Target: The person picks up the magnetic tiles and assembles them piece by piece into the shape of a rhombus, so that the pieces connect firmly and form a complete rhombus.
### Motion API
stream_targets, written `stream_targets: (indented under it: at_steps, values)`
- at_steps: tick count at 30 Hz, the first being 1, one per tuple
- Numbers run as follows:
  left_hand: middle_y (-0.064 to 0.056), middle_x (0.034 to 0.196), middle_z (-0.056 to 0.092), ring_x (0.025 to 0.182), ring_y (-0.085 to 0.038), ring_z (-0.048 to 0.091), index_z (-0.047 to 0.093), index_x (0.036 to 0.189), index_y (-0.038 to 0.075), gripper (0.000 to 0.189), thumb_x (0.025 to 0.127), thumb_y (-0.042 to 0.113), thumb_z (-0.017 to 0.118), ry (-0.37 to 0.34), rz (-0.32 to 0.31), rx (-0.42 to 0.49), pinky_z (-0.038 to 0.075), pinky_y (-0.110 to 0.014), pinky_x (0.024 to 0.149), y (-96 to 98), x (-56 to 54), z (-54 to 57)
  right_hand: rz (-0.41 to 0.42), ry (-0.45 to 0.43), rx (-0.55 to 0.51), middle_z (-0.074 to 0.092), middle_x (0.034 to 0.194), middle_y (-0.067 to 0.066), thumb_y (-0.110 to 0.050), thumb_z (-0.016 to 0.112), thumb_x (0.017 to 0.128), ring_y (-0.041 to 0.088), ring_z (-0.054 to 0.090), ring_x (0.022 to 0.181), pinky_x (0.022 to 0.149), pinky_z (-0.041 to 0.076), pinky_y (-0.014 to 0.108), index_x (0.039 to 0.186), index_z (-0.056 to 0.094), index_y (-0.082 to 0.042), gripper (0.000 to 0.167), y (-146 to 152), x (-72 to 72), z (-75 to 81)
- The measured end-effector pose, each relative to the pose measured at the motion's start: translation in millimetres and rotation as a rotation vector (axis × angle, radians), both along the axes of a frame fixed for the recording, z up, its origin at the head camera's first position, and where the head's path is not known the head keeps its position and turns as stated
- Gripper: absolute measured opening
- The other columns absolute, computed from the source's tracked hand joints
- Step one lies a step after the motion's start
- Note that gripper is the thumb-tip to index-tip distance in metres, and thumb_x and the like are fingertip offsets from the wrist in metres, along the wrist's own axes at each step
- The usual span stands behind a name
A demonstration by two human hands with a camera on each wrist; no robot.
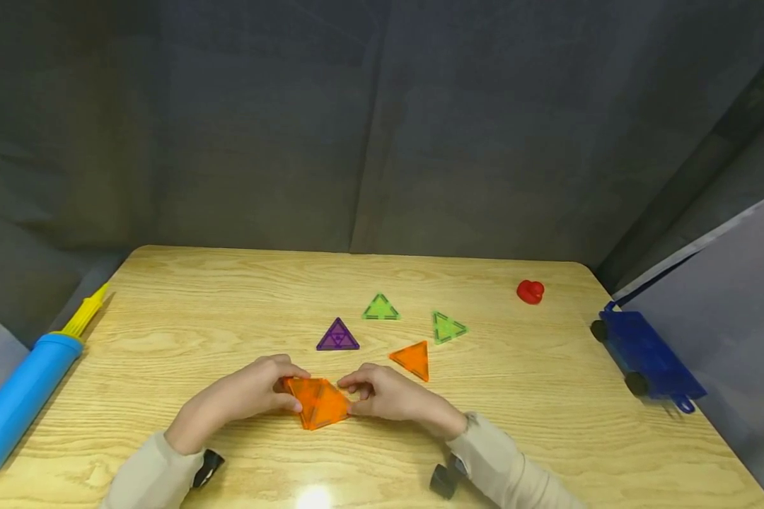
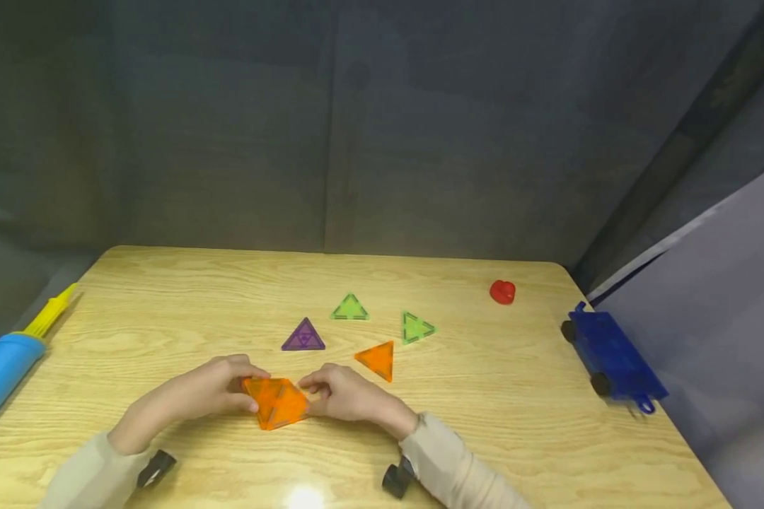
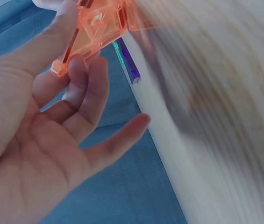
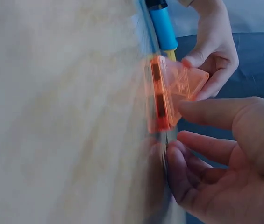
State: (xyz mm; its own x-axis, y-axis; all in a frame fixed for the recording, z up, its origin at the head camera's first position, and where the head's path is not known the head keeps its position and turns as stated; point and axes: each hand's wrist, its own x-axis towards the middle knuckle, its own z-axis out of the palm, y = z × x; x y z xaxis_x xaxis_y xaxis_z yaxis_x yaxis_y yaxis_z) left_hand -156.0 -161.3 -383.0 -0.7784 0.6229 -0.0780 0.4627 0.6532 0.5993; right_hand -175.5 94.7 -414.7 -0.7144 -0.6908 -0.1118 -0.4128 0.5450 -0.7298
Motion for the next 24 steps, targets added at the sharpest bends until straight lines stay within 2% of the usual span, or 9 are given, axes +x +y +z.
stream_targets:
  at_steps: [3,6,8,10,14,20,24]
  values:
    - [0.003,0.092,0.056,0.074,-0.008,0.043,0.064,0.12,0.0,0.046,0.084,0.027,0.071,-0.001,0.0,-0.004,0.042,-0.022,0.064,-0.3,0.1,0.7,-0.041,0.061,0.032,0.058,0.103,0.004,-0.018,0.065,0.091,0.01,0.05,0.083,0.073,0.045,0.023,0.125,0.061,-0.005,0.037,0.5,-2.6,4.3]
    - [0.003,0.091,0.056,0.074,-0.008,0.043,0.064,0.12,0.0,0.045,0.084,0.026,0.072,-0.001,-0.002,-0.003,0.042,-0.022,0.064,-0.4,0.1,0.9,-0.078,0.103,0.039,0.055,0.122,0.009,-0.021,0.062,0.093,0.019,0.052,0.106,0.091,0.045,0.034,0.133,0.054,-0.005,0.044,0.3,-5.0,8.6]
    - [0.002,0.091,0.056,0.074,-0.009,0.043,0.064,0.12,-0.001,0.046,0.084,0.025,0.072,-0.003,-0.001,-0.004,0.042,-0.022,0.064,-0.4,0.3,1.2,-0.088,0.128,0.043,0.047,0.137,0.013,-0.022,0.061,0.093,0.027,0.045,0.124,0.103,0.039,0.043,0.139,0.047,-0.004,0.051,-0.5,-6.7,10.9]
    - [0.002,0.091,0.056,0.074,-0.01,0.043,0.064,0.12,-0.001,0.046,0.084,0.025,0.072,-0.005,0.002,-0.008,0.041,-0.022,0.064,-0.4,0.3,1.3,-0.088,0.152,0.056,0.038,0.146,0.015,-0.023,0.061,0.093,0.031,0.035,0.134,0.109,0.031,0.048,0.143,0.04,-0.003,0.057,-1.3,-8.8,11.8]
    - [0.003,0.09,0.055,0.075,-0.01,0.043,0.064,0.12,-0.001,0.046,0.083,0.026,0.073,-0.002,0.003,-0.017,0.042,-0.022,0.064,-0.5,0.1,1.2,-0.073,0.184,0.11,0.03,0.151,0.017,-0.026,0.061,0.094,0.033,0.027,0.139,0.112,0.025,0.048,0.145,0.035,-0.003,0.062,-3.6,-13.1,13.1]
    - [0.003,0.09,0.056,0.074,-0.009,0.044,0.063,0.12,-0.001,0.047,0.082,0.025,0.074,-0.009,0.002,-0.011,0.043,-0.022,0.064,-1.0,0.4,1.7,-0.027,0.188,0.197,0.031,0.151,0.017,-0.031,0.058,0.095,0.034,0.026,0.14,0.113,0.023,0.047,0.146,0.035,-0.002,0.063,-7.5,-20.5,12.6]
    - [0.004,0.09,0.055,0.074,-0.009,0.044,0.063,0.121,0.0,0.047,0.082,0.024,0.075,-0.011,0.004,-0.008,0.043,-0.022,0.064,-0.8,0.6,2.1,-0.013,0.157,0.25,0.032,0.151,0.016,-0.032,0.056,0.096,0.031,0.029,0.139,0.113,0.025,0.044,0.146,0.034,-0.002,0.063,-8.3,-23.9,10.7]
